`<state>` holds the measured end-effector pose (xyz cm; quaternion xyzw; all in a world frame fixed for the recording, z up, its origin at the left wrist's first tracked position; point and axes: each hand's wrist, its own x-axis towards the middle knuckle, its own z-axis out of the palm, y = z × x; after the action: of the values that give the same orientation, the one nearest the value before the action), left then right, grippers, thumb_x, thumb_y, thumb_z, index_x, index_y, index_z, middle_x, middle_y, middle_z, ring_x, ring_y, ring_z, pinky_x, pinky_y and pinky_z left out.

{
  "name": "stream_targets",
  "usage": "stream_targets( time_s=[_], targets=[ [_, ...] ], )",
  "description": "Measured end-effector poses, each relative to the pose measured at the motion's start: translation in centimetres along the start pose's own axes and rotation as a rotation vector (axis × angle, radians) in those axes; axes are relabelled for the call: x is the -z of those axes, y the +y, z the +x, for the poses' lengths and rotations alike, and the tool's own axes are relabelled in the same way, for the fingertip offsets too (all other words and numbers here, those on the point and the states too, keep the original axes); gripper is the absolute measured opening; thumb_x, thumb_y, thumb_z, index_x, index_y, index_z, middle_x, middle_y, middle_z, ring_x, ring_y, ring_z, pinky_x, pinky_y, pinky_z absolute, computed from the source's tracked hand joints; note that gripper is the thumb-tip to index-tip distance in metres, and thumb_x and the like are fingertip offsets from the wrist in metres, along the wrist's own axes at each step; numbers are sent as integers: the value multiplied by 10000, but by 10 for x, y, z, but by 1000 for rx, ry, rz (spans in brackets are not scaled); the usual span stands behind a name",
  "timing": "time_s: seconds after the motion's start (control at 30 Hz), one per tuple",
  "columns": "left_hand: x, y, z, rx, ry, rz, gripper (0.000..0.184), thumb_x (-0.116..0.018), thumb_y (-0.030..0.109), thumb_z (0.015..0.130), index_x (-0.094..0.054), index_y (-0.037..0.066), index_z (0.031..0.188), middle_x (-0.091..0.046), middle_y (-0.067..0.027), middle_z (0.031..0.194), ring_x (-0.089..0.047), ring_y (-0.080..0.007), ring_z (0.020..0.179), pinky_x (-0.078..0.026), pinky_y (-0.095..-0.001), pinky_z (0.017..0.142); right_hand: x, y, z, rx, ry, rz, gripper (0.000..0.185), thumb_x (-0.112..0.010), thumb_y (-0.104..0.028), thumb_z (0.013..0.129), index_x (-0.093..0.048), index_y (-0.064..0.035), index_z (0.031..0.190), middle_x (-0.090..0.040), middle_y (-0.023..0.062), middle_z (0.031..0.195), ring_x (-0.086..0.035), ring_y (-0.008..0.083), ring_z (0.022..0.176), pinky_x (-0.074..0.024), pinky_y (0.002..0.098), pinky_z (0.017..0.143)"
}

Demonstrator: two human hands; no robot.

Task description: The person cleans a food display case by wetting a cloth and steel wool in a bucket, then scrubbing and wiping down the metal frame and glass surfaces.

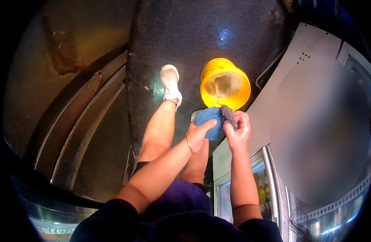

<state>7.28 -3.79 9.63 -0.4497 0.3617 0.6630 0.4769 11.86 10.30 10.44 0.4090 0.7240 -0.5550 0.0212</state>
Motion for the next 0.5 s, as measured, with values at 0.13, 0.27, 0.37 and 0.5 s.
stream_targets(
  time_s=[0.13,0.27,0.37,0.5],
  targets=[
    [-3,1,1,-3,-78,-20,435,-719,46,863,-599,55,1281,-660,-41,1191,-629,-146,1077,-503,-321,956,-5,-10,8,-288,-61,268,421,-661,-44,757,-553,-43,1165,-563,72,1155,-537,194,1087,-423,331,995],
    [1,-7,6,-22,-28,-18,455,-728,52,858,-595,59,1293,-656,-42,1205,-630,-150,1081,-505,-326,953,0,9,24,-443,-308,335,455,-590,-56,863,-543,-46,1315,-583,64,1240,-535,166,1130,-411,303,1002],
    [-2,-3,7,-15,-10,-12,440,-729,57,854,-606,56,1277,-666,-47,1184,-638,-159,1068,-518,-335,931,9,9,51,-336,-280,197,369,-600,-3,815,-619,-25,1182,-649,52,1073,-597,155,997,-466,287,904],
    [-2,0,12,-54,48,-51,419,-730,64,844,-618,49,1248,-677,-65,1150,-655,-177,1024,-532,-342,898,19,20,95,-249,-387,89,338,-599,4,773,-637,-20,1109,-655,34,994,-614,144,936,-486,281,854]
  ],
)
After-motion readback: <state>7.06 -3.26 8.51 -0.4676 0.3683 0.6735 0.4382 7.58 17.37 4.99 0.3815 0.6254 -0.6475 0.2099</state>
